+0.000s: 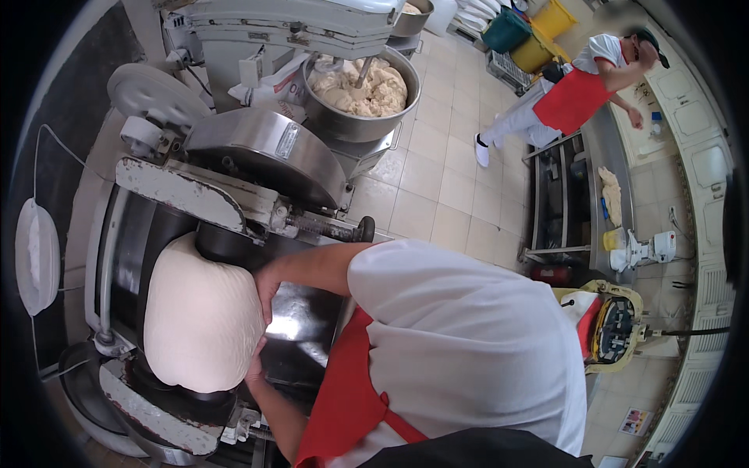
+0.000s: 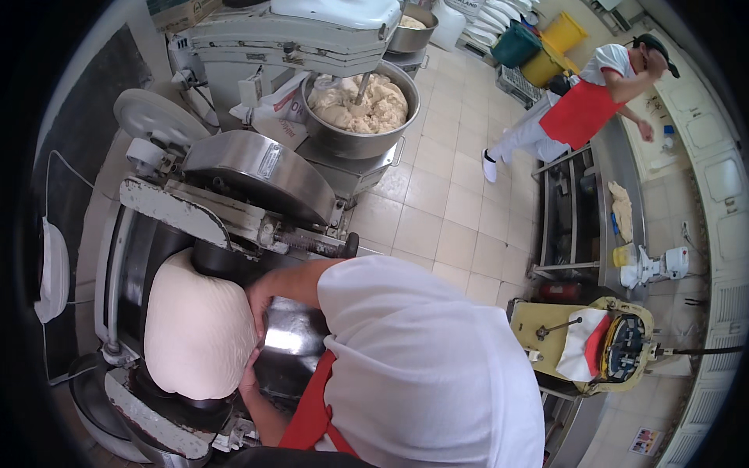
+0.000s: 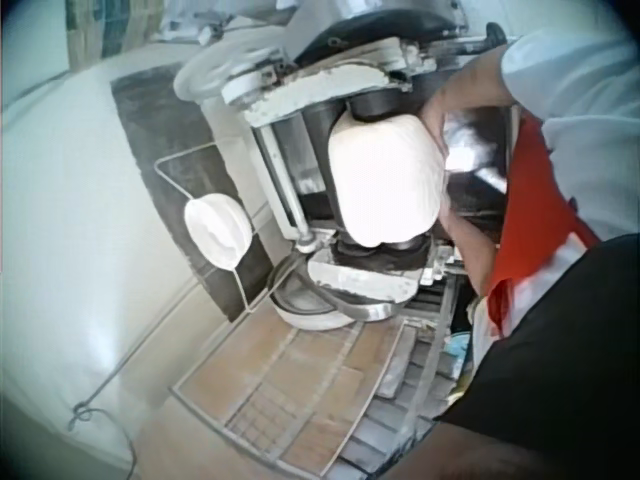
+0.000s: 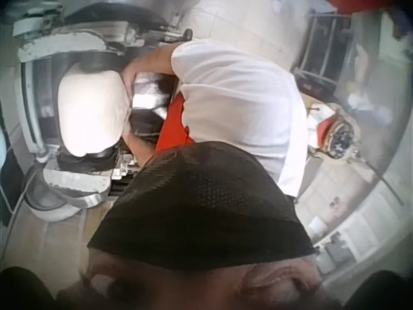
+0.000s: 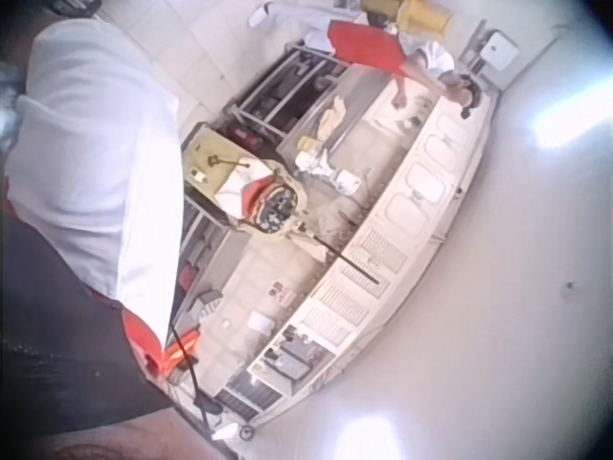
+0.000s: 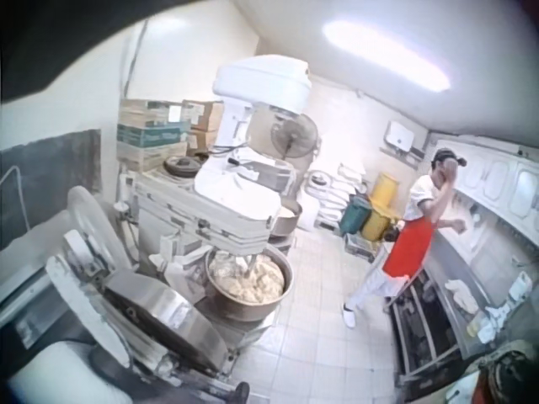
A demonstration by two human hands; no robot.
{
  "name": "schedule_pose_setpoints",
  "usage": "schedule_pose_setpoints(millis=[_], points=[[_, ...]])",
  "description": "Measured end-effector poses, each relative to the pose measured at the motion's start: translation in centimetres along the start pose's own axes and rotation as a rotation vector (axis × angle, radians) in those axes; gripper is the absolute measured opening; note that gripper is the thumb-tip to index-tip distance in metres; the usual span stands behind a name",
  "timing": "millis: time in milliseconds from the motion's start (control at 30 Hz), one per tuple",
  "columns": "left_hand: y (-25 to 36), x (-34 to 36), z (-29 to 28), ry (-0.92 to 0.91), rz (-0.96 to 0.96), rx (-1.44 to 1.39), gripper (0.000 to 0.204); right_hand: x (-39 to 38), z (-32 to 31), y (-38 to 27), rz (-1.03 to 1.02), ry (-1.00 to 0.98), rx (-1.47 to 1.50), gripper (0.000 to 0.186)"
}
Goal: The person processes a large mass of dough through a motorized roller machine by hand, repeatedly catching the dough as it exits the rollers and feeding it back into the top of the machine.
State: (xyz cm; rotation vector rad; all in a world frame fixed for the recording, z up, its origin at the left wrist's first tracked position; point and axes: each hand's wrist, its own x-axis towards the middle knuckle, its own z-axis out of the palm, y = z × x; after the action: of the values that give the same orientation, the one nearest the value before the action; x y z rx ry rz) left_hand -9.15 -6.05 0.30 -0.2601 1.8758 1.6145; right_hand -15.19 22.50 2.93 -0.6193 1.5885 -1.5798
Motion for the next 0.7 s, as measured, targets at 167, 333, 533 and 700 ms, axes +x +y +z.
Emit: schedule_pose_setpoints(millis=[167, 333, 533, 700], points=[[0.8, -2.1, 0.2, -0.065, 0.230, -0.310, 0.092, -4.7, 4.1, -5.9, 0.044, 0.431, 0.364, 0.082], [5.7, -7.5, 3.8, 0.187, 0.495, -0.583, 0.076, -5.3, 6.1, -9.5, -0.025, 0.722, 0.449, 0.065], [11.8, -11.6, 2.6, 0.550, 0.471, -0.535, 0.037, -4.0, 5.5, -14.7, -0.082, 0.926, 0.359, 0.033], [9.5, -15.8, 2.9, 0.720, 0.550, -0.651, 0.027, -5.7, 7.0, -13.9, -0.406, 1.019, 0.446, 0.035]])
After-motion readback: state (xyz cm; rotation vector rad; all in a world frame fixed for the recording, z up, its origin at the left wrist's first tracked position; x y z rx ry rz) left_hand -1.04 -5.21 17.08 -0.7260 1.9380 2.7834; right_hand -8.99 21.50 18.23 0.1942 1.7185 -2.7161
